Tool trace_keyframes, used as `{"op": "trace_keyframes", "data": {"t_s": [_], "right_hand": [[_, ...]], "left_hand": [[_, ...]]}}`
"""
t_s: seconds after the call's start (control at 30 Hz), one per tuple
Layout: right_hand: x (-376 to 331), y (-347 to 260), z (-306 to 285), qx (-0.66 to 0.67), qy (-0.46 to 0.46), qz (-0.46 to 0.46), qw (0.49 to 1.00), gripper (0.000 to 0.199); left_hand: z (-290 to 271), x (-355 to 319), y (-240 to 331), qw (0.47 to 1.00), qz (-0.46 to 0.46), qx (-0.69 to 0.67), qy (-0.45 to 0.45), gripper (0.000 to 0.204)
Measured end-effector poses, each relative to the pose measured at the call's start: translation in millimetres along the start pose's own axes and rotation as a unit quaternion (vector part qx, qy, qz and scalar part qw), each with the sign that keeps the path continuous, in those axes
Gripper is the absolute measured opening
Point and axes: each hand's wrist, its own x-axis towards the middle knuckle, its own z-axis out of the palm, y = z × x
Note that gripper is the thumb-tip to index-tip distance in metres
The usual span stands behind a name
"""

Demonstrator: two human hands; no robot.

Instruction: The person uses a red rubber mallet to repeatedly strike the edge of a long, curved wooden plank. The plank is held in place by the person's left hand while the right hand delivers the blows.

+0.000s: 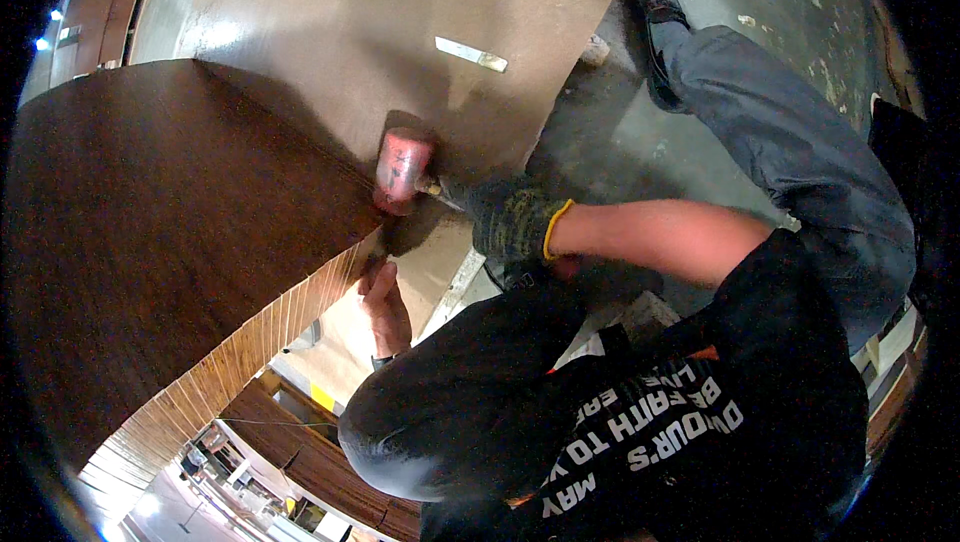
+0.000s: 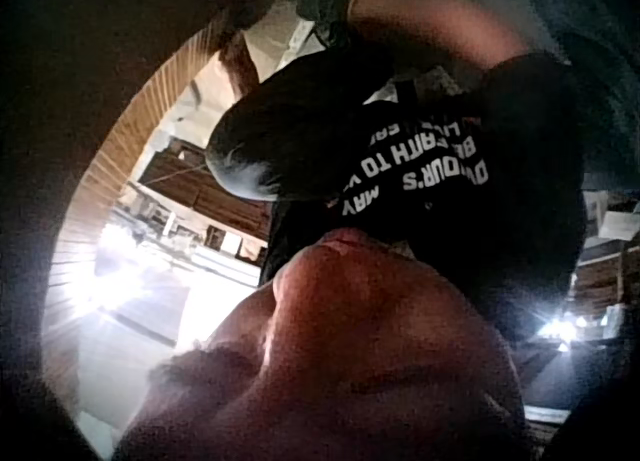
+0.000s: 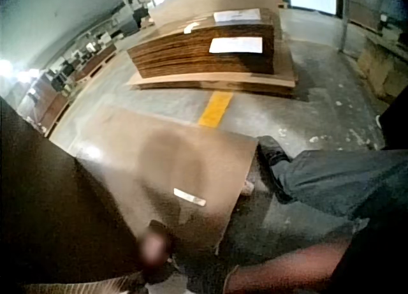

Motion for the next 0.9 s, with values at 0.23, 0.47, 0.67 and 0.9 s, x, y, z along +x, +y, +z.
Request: {"op": "trace_keyframes", "data": {"t_s": [0.23, 0.47, 0.67, 0.9], "right_hand": [[2.7, 0.6, 22.7, -0.013, 0.112, -0.037, 0.993, 0.066], [10.8, 7.7, 20.0, 0.041, 0.112, 0.027, 0.993, 0.073], [11.0, 11.0, 20.0, -0.016, 0.018, -0.024, 0.999, 0.072], [6.8, 5.1, 14.0, -0.015, 0.098, -0.003, 0.995, 0.067]], "left_hand": [[5.0, -2.9, 3.1, 1.0, 0.02, 0.021, -0.004, 0.038], [2.4, -1.1, 0.6, 1.0, 0.018, 0.009, 0.003, 0.043], [3.9, -0.2, 4.0, 0.999, -0.018, 0.02, 0.031, 0.042], [6.9, -2.7, 2.8, 0.999, 0.033, -0.004, 0.005, 0.014]]}}
